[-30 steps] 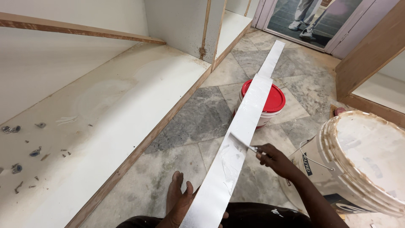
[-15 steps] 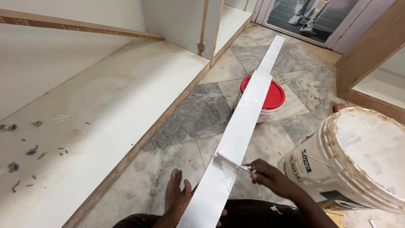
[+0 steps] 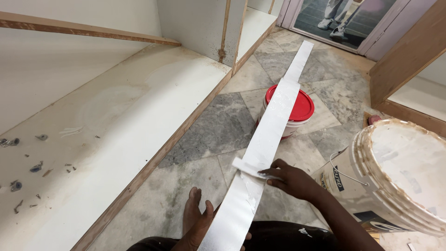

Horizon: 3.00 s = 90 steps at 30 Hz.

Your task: The person scoops white adhesive from a bucket using a putty knife and applies it to a long white strip. They spread the adhesive evenly along the strip's length, repeatedly dipping the tool into the bucket to reload material.

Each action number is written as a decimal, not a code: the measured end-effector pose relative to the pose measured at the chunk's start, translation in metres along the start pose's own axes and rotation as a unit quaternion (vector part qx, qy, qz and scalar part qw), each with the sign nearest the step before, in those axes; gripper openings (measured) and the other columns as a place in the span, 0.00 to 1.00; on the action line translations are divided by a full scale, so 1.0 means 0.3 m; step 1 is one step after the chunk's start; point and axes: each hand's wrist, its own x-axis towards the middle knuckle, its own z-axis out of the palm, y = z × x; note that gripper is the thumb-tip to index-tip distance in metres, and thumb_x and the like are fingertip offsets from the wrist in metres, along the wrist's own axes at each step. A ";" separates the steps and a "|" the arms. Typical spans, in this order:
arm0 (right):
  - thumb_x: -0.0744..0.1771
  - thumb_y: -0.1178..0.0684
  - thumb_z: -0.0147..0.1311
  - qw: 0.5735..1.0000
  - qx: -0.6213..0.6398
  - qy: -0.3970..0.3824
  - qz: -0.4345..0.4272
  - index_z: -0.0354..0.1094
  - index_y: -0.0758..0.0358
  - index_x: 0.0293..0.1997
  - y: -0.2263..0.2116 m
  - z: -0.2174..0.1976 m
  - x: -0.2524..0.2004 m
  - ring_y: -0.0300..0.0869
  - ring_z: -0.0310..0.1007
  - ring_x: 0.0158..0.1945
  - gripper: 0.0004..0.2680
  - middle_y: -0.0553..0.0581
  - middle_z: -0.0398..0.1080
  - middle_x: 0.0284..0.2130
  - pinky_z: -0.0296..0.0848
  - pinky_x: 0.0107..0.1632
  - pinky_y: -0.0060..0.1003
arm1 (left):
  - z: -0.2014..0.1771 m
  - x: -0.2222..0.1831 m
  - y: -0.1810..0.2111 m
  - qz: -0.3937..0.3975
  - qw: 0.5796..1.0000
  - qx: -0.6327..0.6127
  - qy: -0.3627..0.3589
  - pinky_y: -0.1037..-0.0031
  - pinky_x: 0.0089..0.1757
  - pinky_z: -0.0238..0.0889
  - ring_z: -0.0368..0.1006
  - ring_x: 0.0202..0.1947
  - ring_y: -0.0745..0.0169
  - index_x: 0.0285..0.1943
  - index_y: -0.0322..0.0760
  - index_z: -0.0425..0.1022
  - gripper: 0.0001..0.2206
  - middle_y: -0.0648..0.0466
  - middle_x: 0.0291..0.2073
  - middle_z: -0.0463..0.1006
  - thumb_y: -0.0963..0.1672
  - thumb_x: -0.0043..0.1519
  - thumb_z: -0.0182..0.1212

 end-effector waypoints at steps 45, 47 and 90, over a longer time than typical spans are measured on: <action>0.66 0.43 0.55 0.938 0.276 0.111 0.177 0.68 0.55 0.55 0.078 0.033 -0.320 0.39 0.75 0.35 0.14 0.55 0.75 0.33 0.75 0.39 0.36 | -0.068 -0.195 -0.142 -0.114 0.983 0.049 -0.138 0.56 0.43 0.78 0.81 0.49 0.39 0.78 0.27 0.58 0.54 0.33 0.52 0.78 0.70 0.54 0.35; 0.66 0.42 0.57 0.940 0.272 0.127 0.159 0.69 0.57 0.56 0.159 0.036 -0.230 0.39 0.76 0.36 0.16 0.53 0.73 0.36 0.75 0.39 0.36 | -0.099 -0.181 -0.155 -0.105 0.982 0.072 -0.139 0.55 0.43 0.77 0.82 0.48 0.40 0.77 0.30 0.57 0.53 0.34 0.52 0.78 0.70 0.54 0.34; 0.66 0.48 0.58 0.978 0.182 0.098 -0.028 0.72 0.61 0.54 -0.151 0.049 -0.310 0.41 0.73 0.45 0.13 0.53 0.69 0.42 0.71 0.48 0.36 | -0.281 -0.108 -0.122 -0.039 0.949 0.312 -0.034 0.58 0.65 0.44 0.42 0.73 0.48 0.83 0.42 0.29 0.46 0.42 0.76 0.45 0.67 0.62 0.24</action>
